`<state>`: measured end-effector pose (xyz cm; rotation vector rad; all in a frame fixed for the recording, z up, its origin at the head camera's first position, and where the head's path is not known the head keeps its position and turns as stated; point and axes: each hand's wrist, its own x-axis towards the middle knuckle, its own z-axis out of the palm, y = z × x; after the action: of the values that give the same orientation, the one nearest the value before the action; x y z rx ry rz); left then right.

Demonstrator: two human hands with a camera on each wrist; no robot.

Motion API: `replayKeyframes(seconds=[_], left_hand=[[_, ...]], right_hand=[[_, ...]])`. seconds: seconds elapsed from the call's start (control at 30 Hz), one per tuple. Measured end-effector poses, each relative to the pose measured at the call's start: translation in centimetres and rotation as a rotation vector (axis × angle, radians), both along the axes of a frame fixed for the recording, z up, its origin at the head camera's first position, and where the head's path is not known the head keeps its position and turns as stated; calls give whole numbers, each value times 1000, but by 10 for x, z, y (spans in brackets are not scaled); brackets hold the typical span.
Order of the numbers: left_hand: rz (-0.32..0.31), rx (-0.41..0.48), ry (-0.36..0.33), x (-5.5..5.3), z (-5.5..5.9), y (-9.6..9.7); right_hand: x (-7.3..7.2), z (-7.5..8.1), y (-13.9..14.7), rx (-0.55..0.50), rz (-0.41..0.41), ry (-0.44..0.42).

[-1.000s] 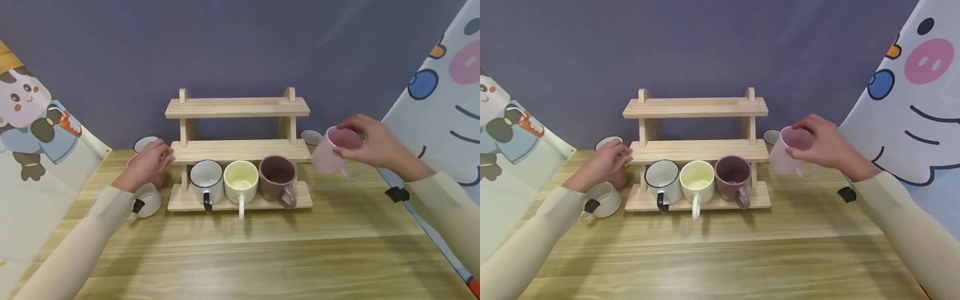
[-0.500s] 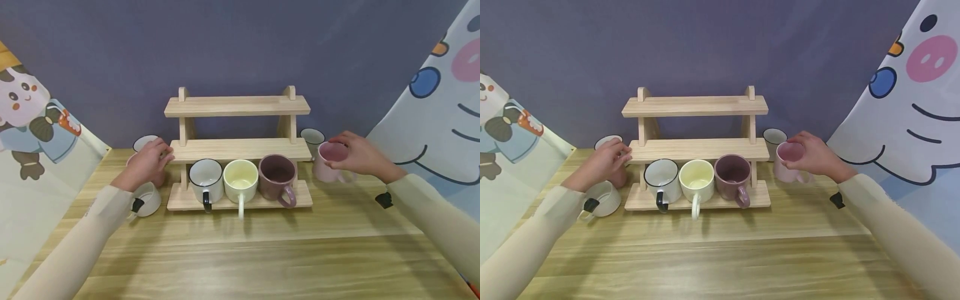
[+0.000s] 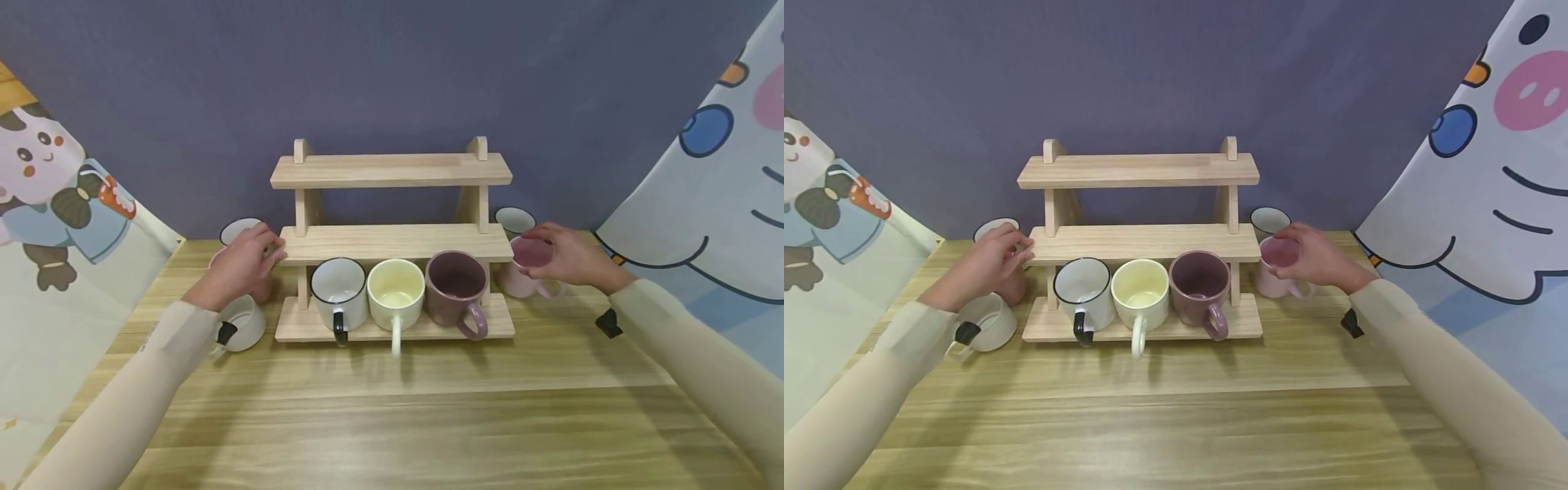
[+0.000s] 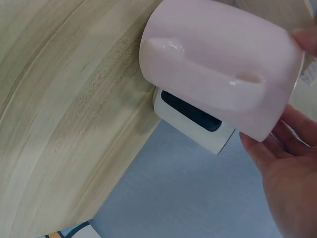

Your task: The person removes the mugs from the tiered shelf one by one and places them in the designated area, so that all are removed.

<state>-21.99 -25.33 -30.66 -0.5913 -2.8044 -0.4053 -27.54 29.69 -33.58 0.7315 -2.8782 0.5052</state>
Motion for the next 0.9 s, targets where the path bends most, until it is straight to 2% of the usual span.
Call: replayKeyframes(seconds=[0.33, 0.9], left_hand=[[-10, -13, -4, 3, 4, 2], [5, -7, -8, 0, 2, 1]], right_hand=[[-9, -6, -3, -68, 15, -67], [-11, -5, 2, -81, -70, -182]])
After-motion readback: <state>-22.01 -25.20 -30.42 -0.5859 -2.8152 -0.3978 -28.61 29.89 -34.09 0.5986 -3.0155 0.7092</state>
